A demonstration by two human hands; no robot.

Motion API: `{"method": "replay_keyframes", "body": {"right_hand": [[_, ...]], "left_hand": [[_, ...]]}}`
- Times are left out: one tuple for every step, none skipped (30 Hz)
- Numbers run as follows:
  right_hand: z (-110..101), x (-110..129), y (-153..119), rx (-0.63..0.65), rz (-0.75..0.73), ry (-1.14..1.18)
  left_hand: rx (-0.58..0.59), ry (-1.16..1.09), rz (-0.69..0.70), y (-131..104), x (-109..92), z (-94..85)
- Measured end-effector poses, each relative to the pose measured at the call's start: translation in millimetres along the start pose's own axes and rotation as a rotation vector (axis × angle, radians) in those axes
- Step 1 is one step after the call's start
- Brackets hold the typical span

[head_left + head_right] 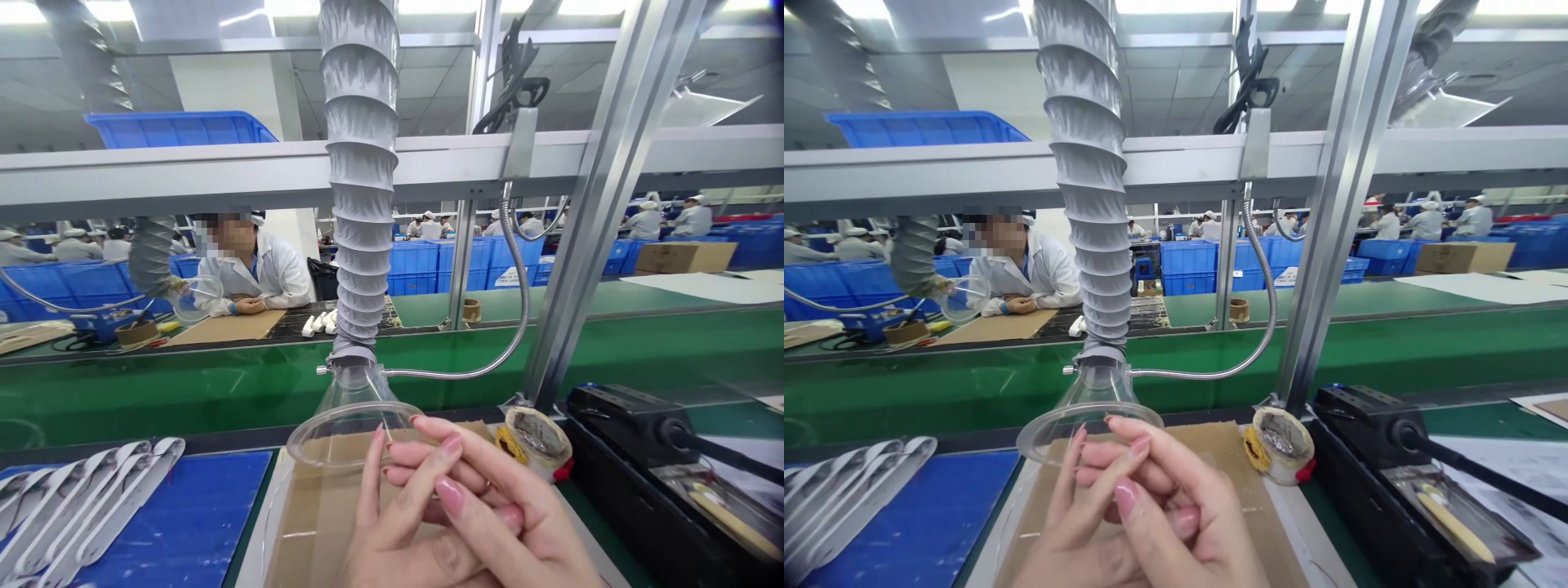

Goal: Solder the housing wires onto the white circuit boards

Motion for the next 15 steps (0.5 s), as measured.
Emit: {"method": "replay_keyframes", "body": {"right_hand": [[0, 1, 0, 0.0, 0.001, -0.004], [0, 1, 0, -0.003, 0.004, -0.004], [1, 2, -1, -0.007, 0.008, -0.001], [1, 3, -1, -0.009, 0.01, 0.004], [2, 3, -1, -0.007, 0.007, 0.01], [2, 4, -1, -0.005, 0.001, 0.015], [2, 4, -1, -0.003, -0.005, 0.018], [2, 3, -1, -0.003, -0.011, 0.018], [2, 3, -1, -0.003, -0.015, 0.017], [2, 3, -1, -0.002, -0.017, 0.016], [1, 2, -1, 0.0, -0.015, 0.017], [1, 2, -2, 0.002, -0.011, 0.018], [1, 2, -2, 0.004, -0.006, 0.021], [1, 2, -2, 0.005, -0.003, 0.026], [2, 3, -3, 0.005, -0.003, 0.031]], "left_hand": [[0.004, 0.001, 0.003, 0, 0, -1.1], [0.007, -0.001, 0.01, 0, 0, -1.7], [0.008, -0.001, 0.018, -1, 0, -1.6], [0.004, 0.0, 0.024, -2, 0, -0.4], [-0.003, 0.003, 0.028, -4, 0, 1.9], [-0.016, 0.008, 0.032, -5, -1, 5.4], [-0.037, 0.016, 0.035, -6, -2, 9.9], [-0.072, 0.024, 0.033, -7, -3, 14.7], [-0.119, 0.032, 0.025, -8, -5, 19.4], [-0.172, 0.035, 0.01, -8, -6, 23.2], [-0.223, 0.034, -0.005, -8, -7, 25.4], [-0.252, 0.029, -0.017, -8, -8, 25.9], [-0.247, 0.021, -0.02, -7, -8, 24.7], [-0.208, 0.013, -0.016, -7, -7, 21.8], [-0.148, 0.007, -0.004, -5, -7, 17.6]]}}
Point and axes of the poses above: each hand's wrist, its own y-axis towards the middle knuckle, its own z-axis out of the palm, x = y × z, the point moved 2 cm from there along y, towards the middle knuckle, and after that the axes turned 7 degrees about z, right-handed, at the moved point
